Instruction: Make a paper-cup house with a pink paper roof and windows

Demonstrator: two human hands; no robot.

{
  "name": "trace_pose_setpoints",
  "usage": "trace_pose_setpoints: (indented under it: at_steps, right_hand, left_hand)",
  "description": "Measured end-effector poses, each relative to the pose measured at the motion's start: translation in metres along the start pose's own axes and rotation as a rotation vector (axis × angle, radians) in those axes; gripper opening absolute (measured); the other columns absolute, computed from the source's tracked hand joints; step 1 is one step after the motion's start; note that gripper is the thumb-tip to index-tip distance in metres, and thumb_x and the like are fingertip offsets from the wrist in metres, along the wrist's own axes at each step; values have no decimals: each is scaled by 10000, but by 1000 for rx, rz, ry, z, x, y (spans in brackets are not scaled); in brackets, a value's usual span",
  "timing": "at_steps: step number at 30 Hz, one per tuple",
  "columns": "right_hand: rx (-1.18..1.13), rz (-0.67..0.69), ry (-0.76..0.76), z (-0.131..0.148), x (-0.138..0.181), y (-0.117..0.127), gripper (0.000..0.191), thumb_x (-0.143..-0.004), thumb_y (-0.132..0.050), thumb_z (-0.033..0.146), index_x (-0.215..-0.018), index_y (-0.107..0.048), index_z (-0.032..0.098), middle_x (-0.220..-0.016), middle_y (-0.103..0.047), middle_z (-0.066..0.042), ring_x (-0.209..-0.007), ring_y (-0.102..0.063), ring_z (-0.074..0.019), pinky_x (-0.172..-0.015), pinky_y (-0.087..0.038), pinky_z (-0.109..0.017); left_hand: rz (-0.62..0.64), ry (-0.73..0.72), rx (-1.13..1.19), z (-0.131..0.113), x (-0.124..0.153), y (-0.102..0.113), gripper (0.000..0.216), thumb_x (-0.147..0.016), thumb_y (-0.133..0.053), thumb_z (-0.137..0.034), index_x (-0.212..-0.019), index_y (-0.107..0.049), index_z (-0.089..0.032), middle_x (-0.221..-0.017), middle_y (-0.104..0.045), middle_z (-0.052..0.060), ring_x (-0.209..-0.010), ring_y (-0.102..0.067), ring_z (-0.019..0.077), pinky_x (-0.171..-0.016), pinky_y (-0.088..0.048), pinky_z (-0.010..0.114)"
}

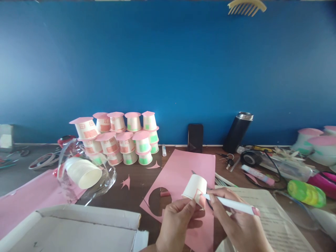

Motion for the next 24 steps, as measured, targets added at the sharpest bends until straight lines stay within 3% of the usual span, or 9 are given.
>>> trace_pose_setpoints:
  at_steps: [6,11,17,24]
  right_hand:
    - [-2,4,-7,-3,0,-1,160,-954,-537,358,-971,-640,237,-862,-714,-14,-740,-702,-170,-728,-554,-253]
    - [-16,30,7,4,0,-1,180,-951,-538,360,-969,-659,229,-918,-717,-55,-805,-700,-191,-700,-556,-258]
    - [-63,59,7,15,0,0,190,-947,-513,333,-870,-662,244,-714,-683,-1,-618,-672,-171,-610,-555,-254]
    - [-64,72,59,12,1,-2,130,-950,-526,293,-917,-647,258,-804,-696,13,-707,-680,-148,-663,-533,-227]
  left_hand:
    - [-2,-7,-5,0,0,0,496,-644,-805,-581,-785,-783,-106,-795,-738,123,-806,-702,234,-642,-540,262]
    - [7,1,-9,-1,0,-1,515,-638,-805,-588,-816,-791,-105,-795,-737,125,-821,-698,238,-664,-541,272]
    - [5,6,12,1,0,0,501,-665,-797,-570,-834,-793,-98,-806,-749,138,-812,-688,223,-686,-539,268]
    - [1,12,17,1,1,1,496,-669,-802,-554,-844,-793,-89,-823,-750,144,-830,-690,227,-696,-543,269]
Point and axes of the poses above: each hand's wrist, its own x-axis away from the middle knuckle, its own y-axis out of the back of the hand, z = x × y, the point moved 4 cm from there along -x, towards the middle knuckle
